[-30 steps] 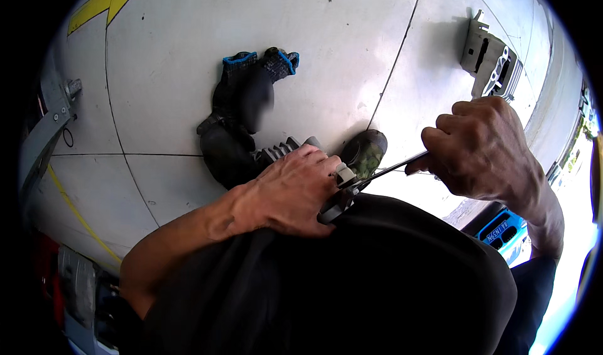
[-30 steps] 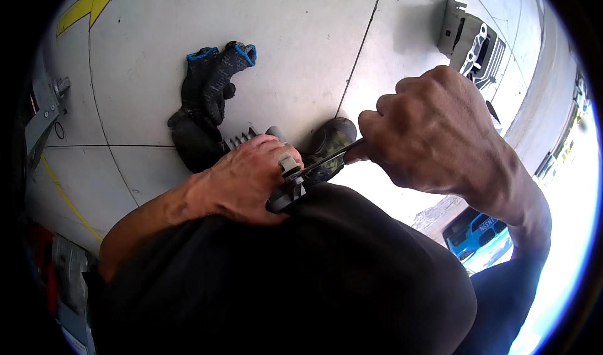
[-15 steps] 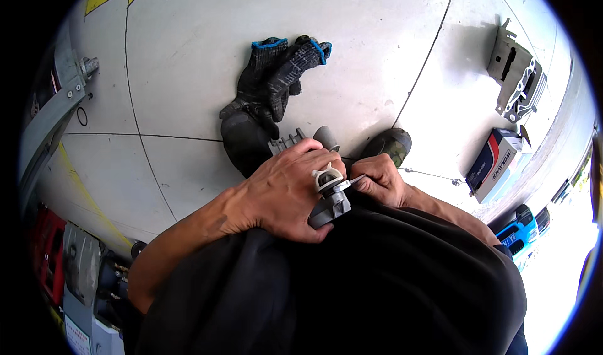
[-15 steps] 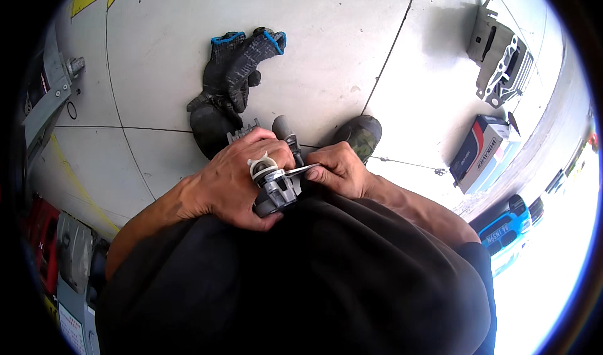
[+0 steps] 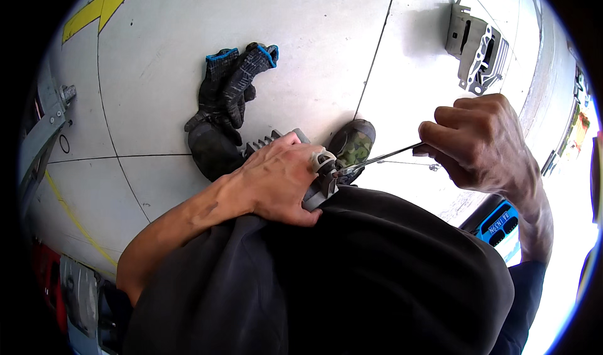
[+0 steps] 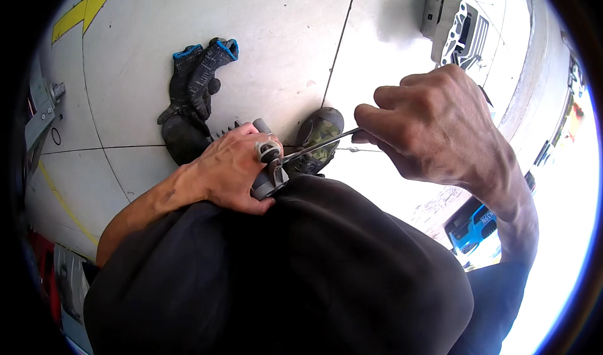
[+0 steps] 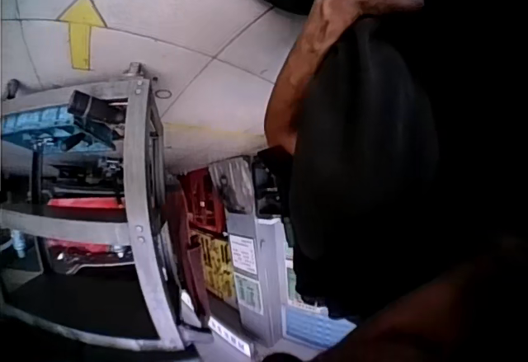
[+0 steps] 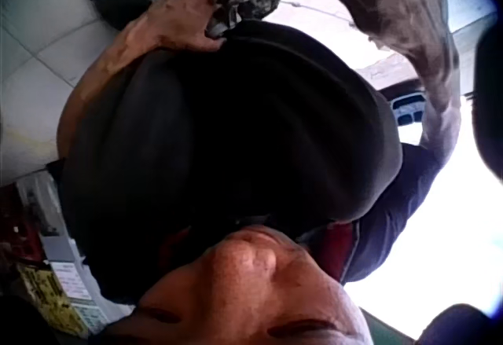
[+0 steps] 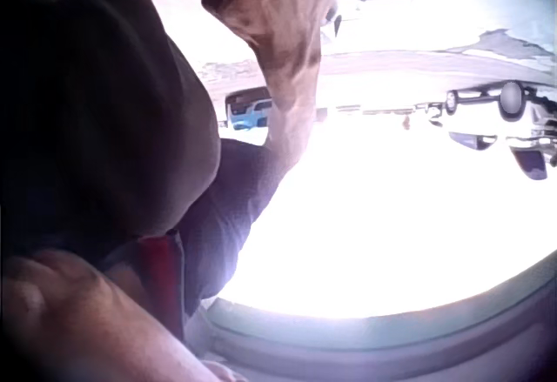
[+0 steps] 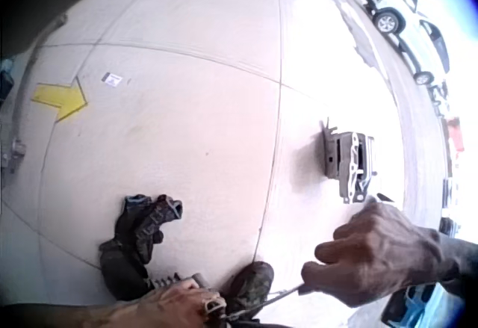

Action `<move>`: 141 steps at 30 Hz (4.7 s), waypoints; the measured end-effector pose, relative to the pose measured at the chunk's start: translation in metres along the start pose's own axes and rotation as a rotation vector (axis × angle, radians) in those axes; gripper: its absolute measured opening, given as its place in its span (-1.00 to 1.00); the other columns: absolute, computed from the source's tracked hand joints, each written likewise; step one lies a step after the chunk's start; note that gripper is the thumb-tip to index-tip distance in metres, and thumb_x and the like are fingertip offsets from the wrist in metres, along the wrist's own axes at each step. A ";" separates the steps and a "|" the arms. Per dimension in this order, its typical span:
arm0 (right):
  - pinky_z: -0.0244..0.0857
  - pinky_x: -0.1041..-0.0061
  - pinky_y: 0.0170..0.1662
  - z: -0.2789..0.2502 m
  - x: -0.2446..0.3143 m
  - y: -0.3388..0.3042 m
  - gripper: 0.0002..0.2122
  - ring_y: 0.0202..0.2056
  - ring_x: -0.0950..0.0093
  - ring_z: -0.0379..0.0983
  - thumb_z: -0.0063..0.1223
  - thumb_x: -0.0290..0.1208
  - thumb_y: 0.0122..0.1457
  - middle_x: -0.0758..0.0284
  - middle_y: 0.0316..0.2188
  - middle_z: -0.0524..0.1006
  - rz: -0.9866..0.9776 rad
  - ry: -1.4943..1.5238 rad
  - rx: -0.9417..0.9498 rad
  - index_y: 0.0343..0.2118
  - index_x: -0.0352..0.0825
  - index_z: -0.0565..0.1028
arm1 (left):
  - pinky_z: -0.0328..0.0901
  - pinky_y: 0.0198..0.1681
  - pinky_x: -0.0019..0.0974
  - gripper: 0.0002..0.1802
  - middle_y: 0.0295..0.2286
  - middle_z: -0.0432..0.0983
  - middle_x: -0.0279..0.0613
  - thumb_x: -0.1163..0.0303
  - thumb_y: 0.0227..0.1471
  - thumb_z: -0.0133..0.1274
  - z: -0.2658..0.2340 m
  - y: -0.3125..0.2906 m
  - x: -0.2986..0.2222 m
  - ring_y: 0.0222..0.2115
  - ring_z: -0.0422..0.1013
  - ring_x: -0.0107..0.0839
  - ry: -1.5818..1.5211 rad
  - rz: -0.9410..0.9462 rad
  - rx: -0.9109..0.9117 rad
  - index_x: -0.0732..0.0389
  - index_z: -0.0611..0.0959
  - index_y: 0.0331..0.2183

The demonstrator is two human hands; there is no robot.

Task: The person retrieves a wrench from a toolbox and uses it to tighten bolts on two metallic car parts placed on the floor. They then pick up a second part and continue tightening bolts with the wrench.

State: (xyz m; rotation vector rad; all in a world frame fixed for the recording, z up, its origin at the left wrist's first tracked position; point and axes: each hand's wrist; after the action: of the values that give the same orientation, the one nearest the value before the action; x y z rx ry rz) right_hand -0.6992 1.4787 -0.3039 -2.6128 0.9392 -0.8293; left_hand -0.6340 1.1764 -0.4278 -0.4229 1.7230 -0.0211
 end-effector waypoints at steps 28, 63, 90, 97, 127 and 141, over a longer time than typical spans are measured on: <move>0.08 0.53 -0.62 -0.011 -0.018 0.053 -0.74 -0.73 0.65 0.29 0.44 -0.32 0.11 0.47 -0.75 0.44 -0.075 0.038 0.188 -0.59 -0.27 0.56 | 0.29 -0.04 -0.11 -0.46 -0.29 0.51 -0.12 -0.05 -0.24 0.35 -0.003 0.011 -0.005 -0.24 0.44 -0.11 0.003 0.024 0.027 0.20 0.62 -0.38; 0.19 0.39 -0.23 0.228 0.037 0.029 -0.49 -0.39 0.50 0.27 -0.08 0.08 0.46 0.39 -0.53 0.35 0.248 1.042 -0.336 -0.39 -0.35 0.44 | 0.38 -0.02 -0.01 -0.35 -0.29 0.57 0.04 -0.13 -0.21 0.33 -0.001 -0.005 0.012 -0.16 0.44 0.04 -0.023 -0.079 -0.211 0.26 0.69 -0.27; 0.14 0.46 -0.47 -0.029 -0.027 0.039 -0.78 -0.64 0.62 0.28 0.45 -0.27 0.05 0.45 -0.69 0.45 -0.204 -0.229 0.038 -0.34 -0.21 0.62 | 0.35 0.04 -0.09 -0.52 -0.40 0.64 -0.01 0.00 -0.14 0.16 -0.022 0.026 -0.005 -0.34 0.56 -0.07 0.157 -0.058 0.091 0.27 0.69 -0.39; 0.25 0.46 -0.40 -0.042 0.007 0.060 -0.83 -0.60 0.59 0.37 0.46 -0.37 0.01 0.40 -0.65 0.50 -0.161 -0.357 0.009 -0.44 -0.26 0.62 | 0.34 0.11 -0.07 -0.45 -0.33 0.63 -0.02 -0.08 -0.04 0.18 -0.015 0.023 -0.001 -0.24 0.55 -0.06 0.148 -0.089 0.115 0.29 0.71 -0.33; 0.19 0.45 -0.48 -0.041 0.031 0.095 -0.80 -0.64 0.62 0.31 0.47 -0.40 -0.05 0.41 -0.70 0.46 -0.271 -0.531 -0.076 -0.57 -0.28 0.58 | 0.33 0.03 -0.10 -0.37 -0.26 0.53 -0.09 -0.15 -0.12 0.30 0.002 0.014 0.012 -0.19 0.48 -0.15 0.070 -0.020 -0.032 0.22 0.69 -0.22; 0.07 0.50 -0.49 -0.014 -0.041 0.096 -0.82 -0.65 0.71 0.26 0.42 -0.30 0.09 0.53 -0.71 0.48 -0.331 -0.208 -0.051 -0.53 -0.18 0.61 | 0.26 0.18 -0.07 -0.23 -0.14 0.59 0.01 -0.09 -0.14 0.27 -0.010 0.021 0.005 -0.09 0.52 -0.10 0.149 -0.096 0.068 0.35 0.66 -0.04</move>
State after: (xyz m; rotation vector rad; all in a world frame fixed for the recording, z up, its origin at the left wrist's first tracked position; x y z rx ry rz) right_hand -0.7824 1.4315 -0.3488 -2.8746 0.4868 -0.5907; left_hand -0.6499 1.1926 -0.4362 -0.4622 1.8411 -0.1842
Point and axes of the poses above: each hand's wrist, its own y-axis towards the middle knuckle, its own z-axis out of the palm, x = y × z
